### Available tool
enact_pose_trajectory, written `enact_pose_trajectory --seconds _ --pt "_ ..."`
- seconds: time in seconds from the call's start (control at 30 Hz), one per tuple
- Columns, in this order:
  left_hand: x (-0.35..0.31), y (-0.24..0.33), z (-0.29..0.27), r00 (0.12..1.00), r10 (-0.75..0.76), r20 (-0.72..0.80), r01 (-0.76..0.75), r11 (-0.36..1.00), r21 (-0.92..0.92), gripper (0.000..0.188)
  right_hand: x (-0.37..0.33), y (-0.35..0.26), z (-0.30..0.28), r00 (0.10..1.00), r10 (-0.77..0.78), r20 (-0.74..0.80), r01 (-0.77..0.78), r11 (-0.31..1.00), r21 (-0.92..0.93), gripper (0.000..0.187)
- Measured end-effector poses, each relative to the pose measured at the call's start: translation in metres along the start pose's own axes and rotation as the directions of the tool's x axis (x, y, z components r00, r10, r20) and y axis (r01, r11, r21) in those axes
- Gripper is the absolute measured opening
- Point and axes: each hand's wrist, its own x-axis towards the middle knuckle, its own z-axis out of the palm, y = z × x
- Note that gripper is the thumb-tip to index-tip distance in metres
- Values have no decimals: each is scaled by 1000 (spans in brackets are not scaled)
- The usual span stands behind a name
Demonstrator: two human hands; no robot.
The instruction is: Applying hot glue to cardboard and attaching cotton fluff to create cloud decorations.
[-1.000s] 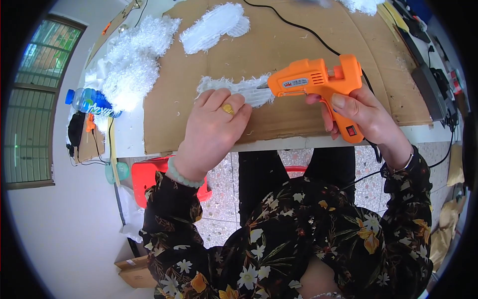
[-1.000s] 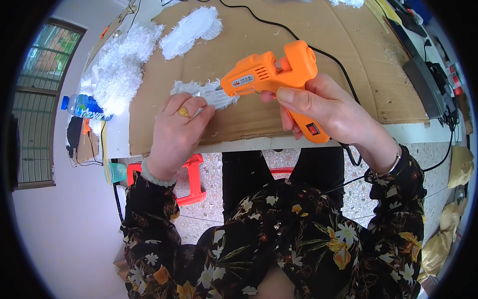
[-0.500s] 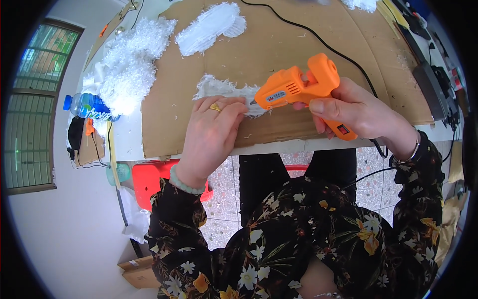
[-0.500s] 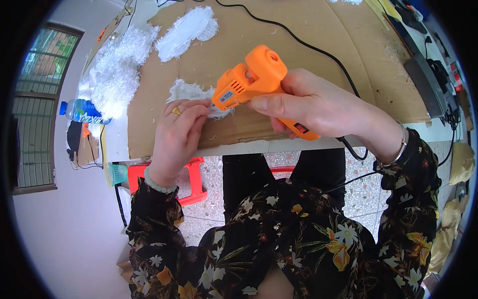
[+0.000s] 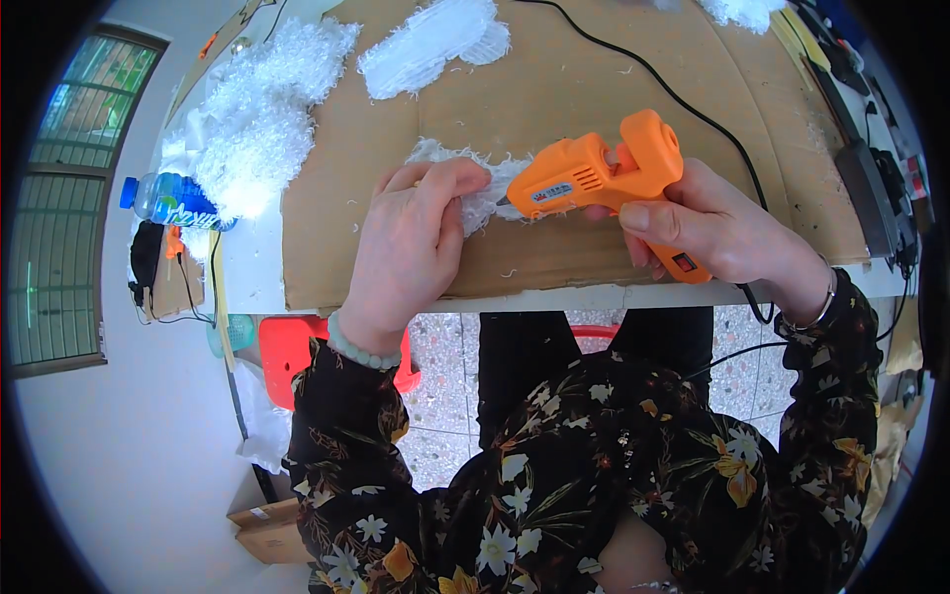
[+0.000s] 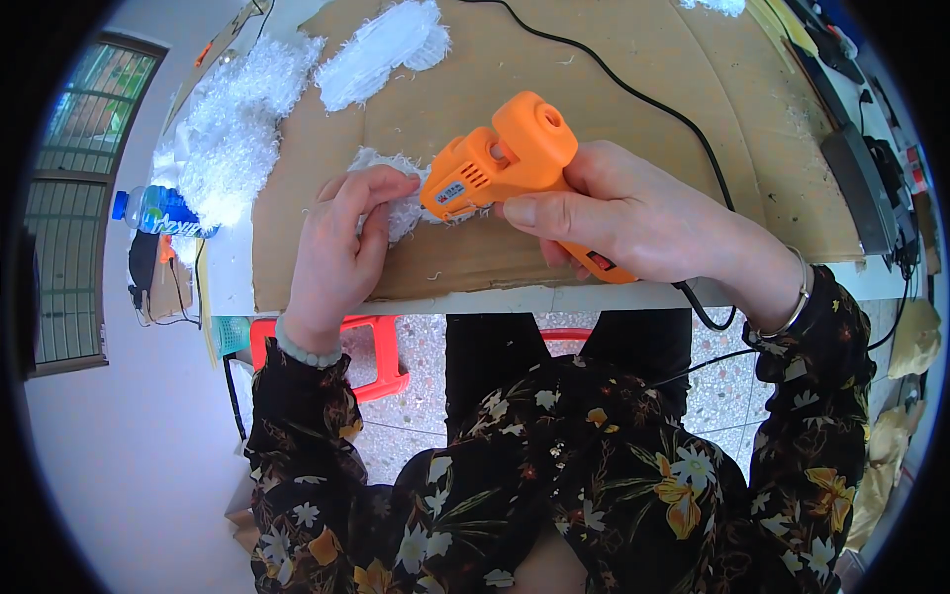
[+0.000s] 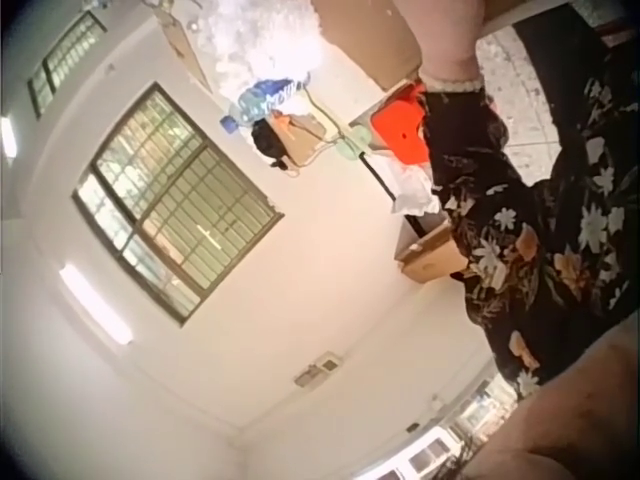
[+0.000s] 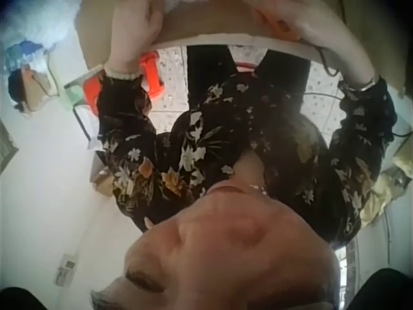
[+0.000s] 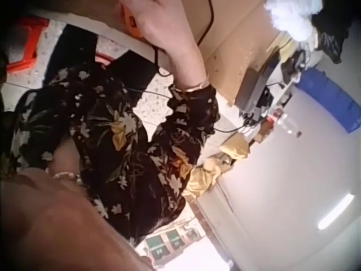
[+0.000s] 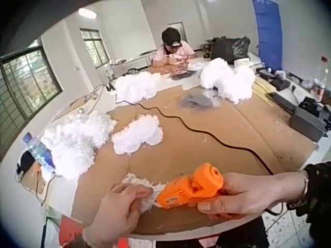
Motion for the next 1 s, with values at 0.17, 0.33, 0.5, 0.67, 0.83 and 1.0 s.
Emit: enact_pose_trajectory --seconds 0.17,0.33,0.5,0.67,0.83,1.0 --pt "-2 -1 1 1000 -4 -3 4 1000 24 31 3 -1 0 1000 10 -23 -10 1000 -22 45" --pt "2 0 2 1000 -2 4 2 999 36 31 3 2 -2 999 43 -19 -44 998 -47 44" --pt "1 1 -3 1000 7 4 -8 999 46 32 7 0 -2 999 43 12 -42 997 -72 43" --pt "2 2 -4 1000 12 4 -12 999 45 32 9 -1 -2 998 38 45 -33 995 -94 38" --pt "2 0 0 1000 21 -2 -20 999 48 32 7 1 -1 999 37 0 -37 994 -107 38" --pt "2 1 -1 1000 13 -7 -12 999 48 31 7 -1 -1 999 44 11 -42 991 -126 40"
